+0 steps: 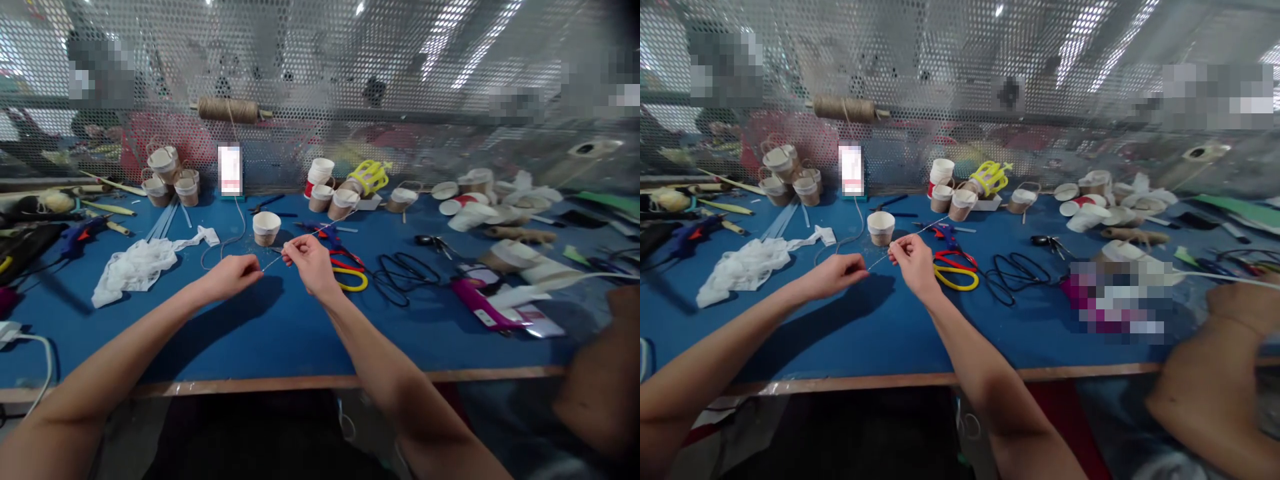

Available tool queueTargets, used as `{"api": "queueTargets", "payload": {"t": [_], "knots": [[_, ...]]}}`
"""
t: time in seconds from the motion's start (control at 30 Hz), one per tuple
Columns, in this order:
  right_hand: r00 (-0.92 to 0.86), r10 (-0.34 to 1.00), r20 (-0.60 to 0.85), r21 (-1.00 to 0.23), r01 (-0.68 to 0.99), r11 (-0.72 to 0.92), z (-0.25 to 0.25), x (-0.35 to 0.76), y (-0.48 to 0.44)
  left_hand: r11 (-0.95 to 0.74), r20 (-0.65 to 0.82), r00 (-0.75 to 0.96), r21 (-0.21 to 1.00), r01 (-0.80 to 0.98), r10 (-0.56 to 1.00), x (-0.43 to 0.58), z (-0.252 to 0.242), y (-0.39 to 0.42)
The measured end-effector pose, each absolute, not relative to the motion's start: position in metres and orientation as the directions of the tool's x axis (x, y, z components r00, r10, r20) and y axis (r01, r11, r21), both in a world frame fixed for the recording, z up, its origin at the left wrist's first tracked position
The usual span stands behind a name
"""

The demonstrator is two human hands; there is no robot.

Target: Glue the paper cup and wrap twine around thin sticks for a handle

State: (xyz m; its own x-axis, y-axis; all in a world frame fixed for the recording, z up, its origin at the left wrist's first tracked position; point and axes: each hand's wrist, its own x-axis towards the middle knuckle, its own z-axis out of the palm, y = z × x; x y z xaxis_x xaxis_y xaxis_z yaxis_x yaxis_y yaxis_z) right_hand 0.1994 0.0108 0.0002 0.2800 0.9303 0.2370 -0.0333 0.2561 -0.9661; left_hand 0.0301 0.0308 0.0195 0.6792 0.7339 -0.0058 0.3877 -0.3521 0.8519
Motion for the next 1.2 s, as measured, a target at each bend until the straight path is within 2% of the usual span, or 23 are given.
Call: {"api": "queueTargets", "payload": {"t": [0.07, 0.1, 0.17, 0.23, 0.3, 0.37, 0.43, 0.6, 0.63, 0.7, 0.77, 0.8, 0.83, 0.9, 0.97, 1.03, 1.07, 1.13, 1.2], "knots": [[0.309, 0.918, 0.248, -0.965, -0.002, 0.261, -0.002, 0.2, 0.011, -0.473, 0.088, 0.609, 0.719, 0.509, 0.788, 0.032, 0.022, 0.028], [0.321, 0.913, 0.252, -0.964, 0.005, 0.265, -0.003, 0.2, 0.012, -0.485, 0.111, 0.593, 0.703, 0.521, 0.798, 0.033, 0.023, 0.027], [0.334, 0.906, 0.26, -0.962, 0.007, 0.273, -0.003, 0.2, 0.013, -0.446, 0.072, 0.606, 0.745, 0.495, 0.792, 0.031, 0.024, 0.028], [0.335, 0.903, 0.269, -0.958, -0.001, 0.286, -0.002, 0.201, 0.013, -0.26, -0.056, 0.656, 0.89, 0.374, 0.752, 0.026, 0.023, 0.03], [0.333, 0.899, 0.284, -0.952, -0.015, 0.307, 0.0, 0.202, 0.013, 0.079, -0.178, 0.726, 0.982, 0.169, 0.664, 0.02, 0.019, 0.034], [0.331, 0.894, 0.302, -0.944, -0.027, 0.329, 0.001, 0.202, 0.013, 0.335, -0.22, 0.776, 0.942, 0.011, 0.591, 0.016, 0.013, 0.034], [0.323, 0.892, 0.316, -0.938, -0.035, 0.346, 0.0, 0.202, 0.014, 0.427, -0.215, 0.807, 0.903, -0.05, 0.55, 0.015, 0.007, 0.031], [0.297, 0.899, 0.323, -0.939, -0.017, 0.343, 0.0, 0.2, 0.012, 0.387, -0.181, 0.813, 0.92, -0.058, 0.554, 0.02, 0.002, 0.022], [0.296, 0.9, 0.32, -0.942, -0.006, 0.337, 0.0, 0.2, 0.012, 0.316, -0.185, 0.788, 0.949, -0.013, 0.587, 0.022, 0.004, 0.021], [0.305, 0.9, 0.312, -0.946, 0.016, 0.323, 0.001, 0.199, 0.01, 0.016, -0.139, 0.667, 0.982, 0.187, 0.732, 0.024, 0.009, 0.019], [0.319, 0.896, 0.309, -0.948, 0.031, 0.316, 0.001, 0.199, 0.01, -0.276, 0.019, 0.512, 0.859, 0.431, 0.859, 0.026, 0.016, 0.017], [0.327, 0.893, 0.31, -0.948, 0.034, 0.317, 0.002, 0.199, 0.01, -0.346, 0.088, 0.463, 0.788, 0.509, 0.882, 0.026, 0.02, 0.016], [0.332, 0.89, 0.314, -0.946, 0.033, 0.322, 0.002, 0.199, 0.01, -0.358, 0.105, 0.449, 0.77, 0.528, 0.887, 0.025, 0.023, 0.015], [0.335, 0.884, 0.325, -0.941, 0.023, 0.337, 0.002, 0.2, 0.01, -0.268, 0.003, 0.522, 0.86, 0.434, 0.853, 0.021, 0.027, 0.016], [0.337, 0.879, 0.336, -0.935, 0.003, 0.356, 0.003, 0.201, 0.01, -0.034, -0.132, 0.653, 0.971, 0.235, 0.746, 0.014, 0.025, 0.018], [0.334, 0.878, 0.343, -0.929, -0.018, 0.37, 0.003, 0.202, 0.01, 0.24, -0.185, 0.746, 0.97, 0.035, 0.64, 0.009, 0.019, 0.021], [0.33, 0.879, 0.345, -0.927, -0.026, 0.374, 0.003, 0.202, 0.01, 0.321, -0.188, 0.773, 0.947, -0.021, 0.606, 0.008, 0.015, 0.022], [0.319, 0.882, 0.348, -0.926, -0.03, 0.376, 0.004, 0.202, 0.01, 0.355, -0.178, 0.8, 0.934, -0.046, 0.573, 0.009, 0.007, 0.022], [0.316, 0.882, 0.349, -0.927, -0.021, 0.374, 0.004, 0.202, 0.009, 0.297, -0.168, 0.797, 0.955, -0.014, 0.58, 0.014, 0.003, 0.019]]}}
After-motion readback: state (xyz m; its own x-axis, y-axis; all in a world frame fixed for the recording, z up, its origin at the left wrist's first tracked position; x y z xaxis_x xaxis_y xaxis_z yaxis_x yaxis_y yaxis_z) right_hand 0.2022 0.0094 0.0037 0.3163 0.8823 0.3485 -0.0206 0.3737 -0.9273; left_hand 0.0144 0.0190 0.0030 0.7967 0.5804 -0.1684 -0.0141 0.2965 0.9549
